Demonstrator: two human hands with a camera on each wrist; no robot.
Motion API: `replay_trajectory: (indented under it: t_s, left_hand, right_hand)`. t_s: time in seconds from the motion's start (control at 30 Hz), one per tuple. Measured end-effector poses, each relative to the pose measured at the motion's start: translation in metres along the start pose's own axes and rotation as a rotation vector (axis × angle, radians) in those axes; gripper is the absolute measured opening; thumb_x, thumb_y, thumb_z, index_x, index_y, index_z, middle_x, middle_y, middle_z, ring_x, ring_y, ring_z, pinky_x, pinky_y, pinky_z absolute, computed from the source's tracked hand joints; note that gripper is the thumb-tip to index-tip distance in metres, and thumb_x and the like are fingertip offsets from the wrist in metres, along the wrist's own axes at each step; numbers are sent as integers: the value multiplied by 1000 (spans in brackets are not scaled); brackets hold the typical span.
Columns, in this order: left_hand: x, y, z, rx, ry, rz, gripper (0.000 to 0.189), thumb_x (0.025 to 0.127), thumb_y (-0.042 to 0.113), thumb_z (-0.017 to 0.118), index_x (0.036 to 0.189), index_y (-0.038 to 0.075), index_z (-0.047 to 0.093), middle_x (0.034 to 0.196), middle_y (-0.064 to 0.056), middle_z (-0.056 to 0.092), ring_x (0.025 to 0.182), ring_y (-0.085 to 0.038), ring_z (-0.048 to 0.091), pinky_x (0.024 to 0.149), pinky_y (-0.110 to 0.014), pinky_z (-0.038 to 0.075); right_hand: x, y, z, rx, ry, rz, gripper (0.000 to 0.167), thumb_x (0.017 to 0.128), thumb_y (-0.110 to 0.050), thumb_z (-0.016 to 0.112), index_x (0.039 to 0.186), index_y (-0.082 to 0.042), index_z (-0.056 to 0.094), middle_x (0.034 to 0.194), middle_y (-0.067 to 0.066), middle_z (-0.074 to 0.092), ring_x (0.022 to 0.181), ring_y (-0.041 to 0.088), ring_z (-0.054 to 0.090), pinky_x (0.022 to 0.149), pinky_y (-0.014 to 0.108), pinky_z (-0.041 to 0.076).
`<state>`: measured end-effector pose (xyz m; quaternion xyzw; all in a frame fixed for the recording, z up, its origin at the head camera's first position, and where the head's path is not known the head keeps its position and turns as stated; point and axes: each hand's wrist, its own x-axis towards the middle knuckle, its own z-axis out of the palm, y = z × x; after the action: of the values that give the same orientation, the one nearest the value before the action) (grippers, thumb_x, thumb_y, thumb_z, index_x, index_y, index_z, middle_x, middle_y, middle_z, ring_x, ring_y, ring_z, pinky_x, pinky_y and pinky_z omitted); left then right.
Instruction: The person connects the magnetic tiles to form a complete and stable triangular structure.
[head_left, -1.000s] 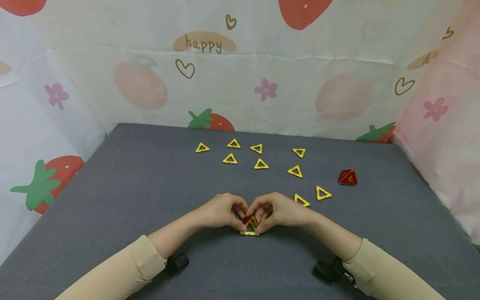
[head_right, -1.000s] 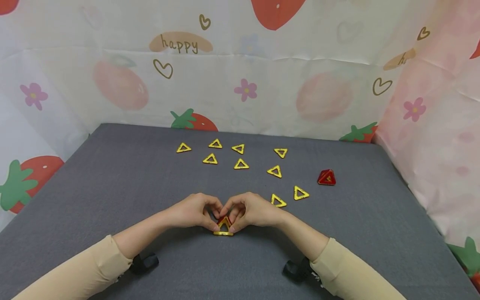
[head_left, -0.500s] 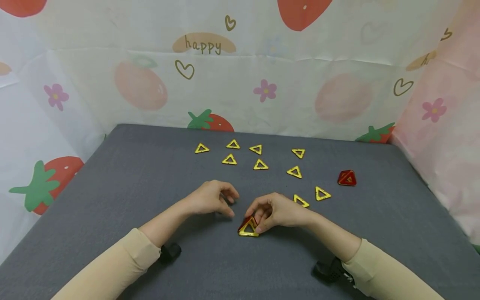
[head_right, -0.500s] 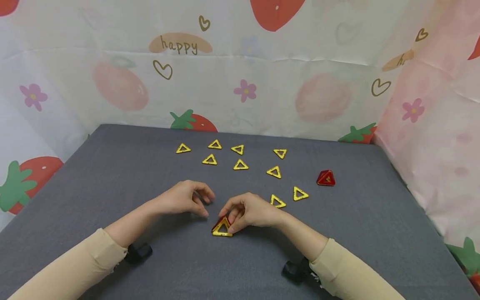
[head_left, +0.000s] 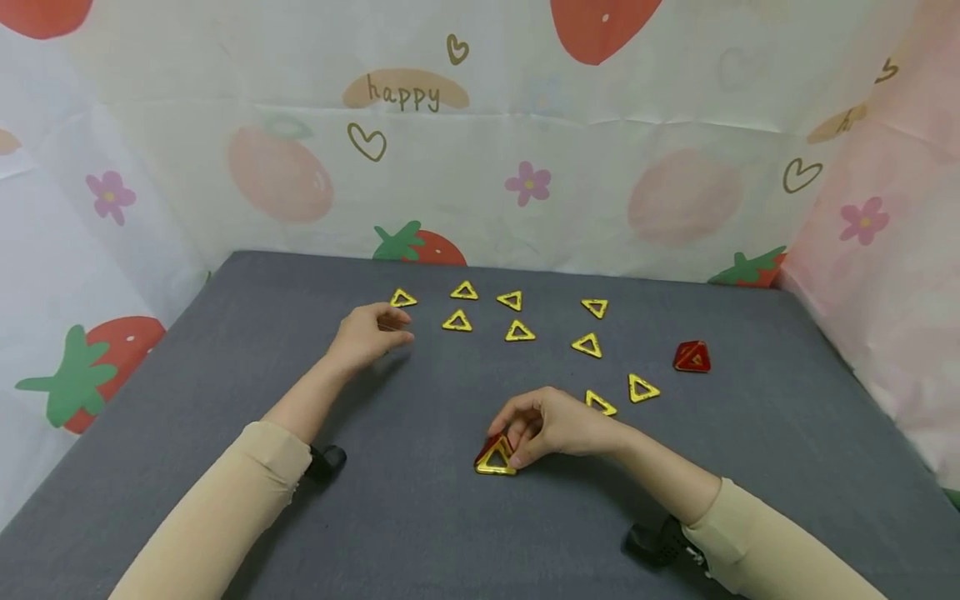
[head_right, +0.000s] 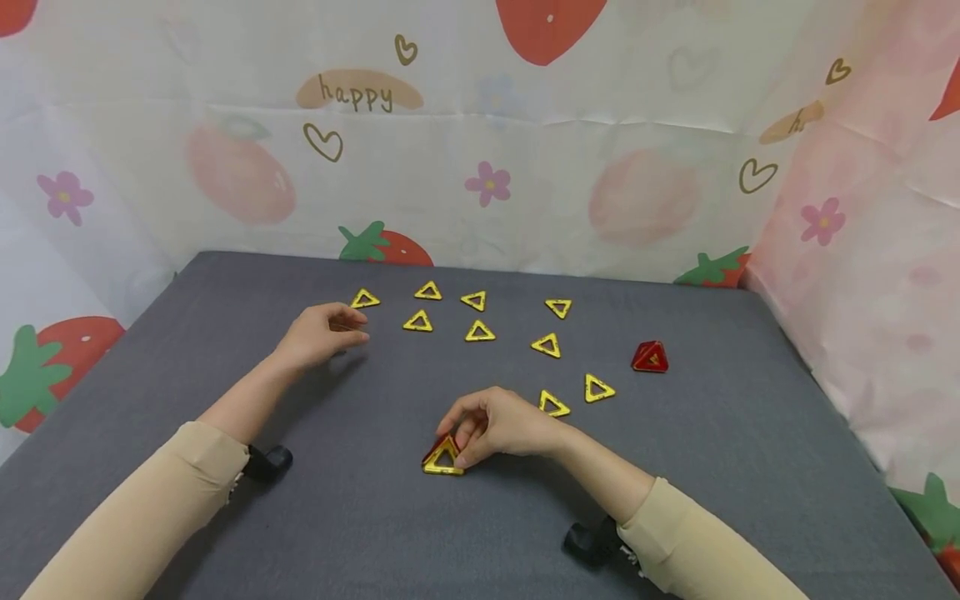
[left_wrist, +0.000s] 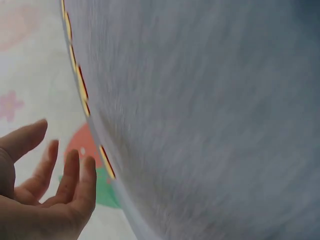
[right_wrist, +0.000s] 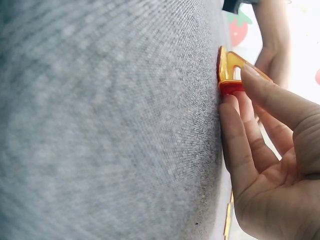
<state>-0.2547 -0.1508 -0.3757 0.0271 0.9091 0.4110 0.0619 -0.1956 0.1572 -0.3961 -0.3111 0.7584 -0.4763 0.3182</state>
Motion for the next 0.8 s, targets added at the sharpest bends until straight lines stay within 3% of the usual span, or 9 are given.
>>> replay_trajectory:
  t_s: [0.17,0.33,0.57,0.8]
  left_hand:
    - [20,-2,-11,10,90,-36,44,97,21,62,136,4,54,140,-22,55,132,-39,50,106,-53,45]
    - [39,-8,-18,33,126,-63,49,98,24,58,143,6,47,144,-24,51,134,-43,45,108,-55,43]
    - [56,-20,-23,24,59,-107,56,102,25,51,154,11,33,147,-27,44,126,-44,50,103,-55,46]
    - [72,-26,-17,160,19,-71,56,103,24,48,155,9,31,144,-30,45,133,-45,44,108,-55,41]
  right_hand:
    - [0,1,0,-2,9,16,38,80,-7,81,116,-7,69,89,10,70,74,12,67,68,27,56]
    - [0,1,0,-8,11,19,38,80,-8,81,116,-8,69,88,10,70,74,13,67,68,27,56]
    - [1,1,1,-6,9,15,38,80,-7,80,116,-7,69,88,9,69,73,11,66,67,26,55]
    - [2,-1,1,-16,8,18,37,79,-7,81,115,-7,70,87,8,70,73,11,66,67,25,55]
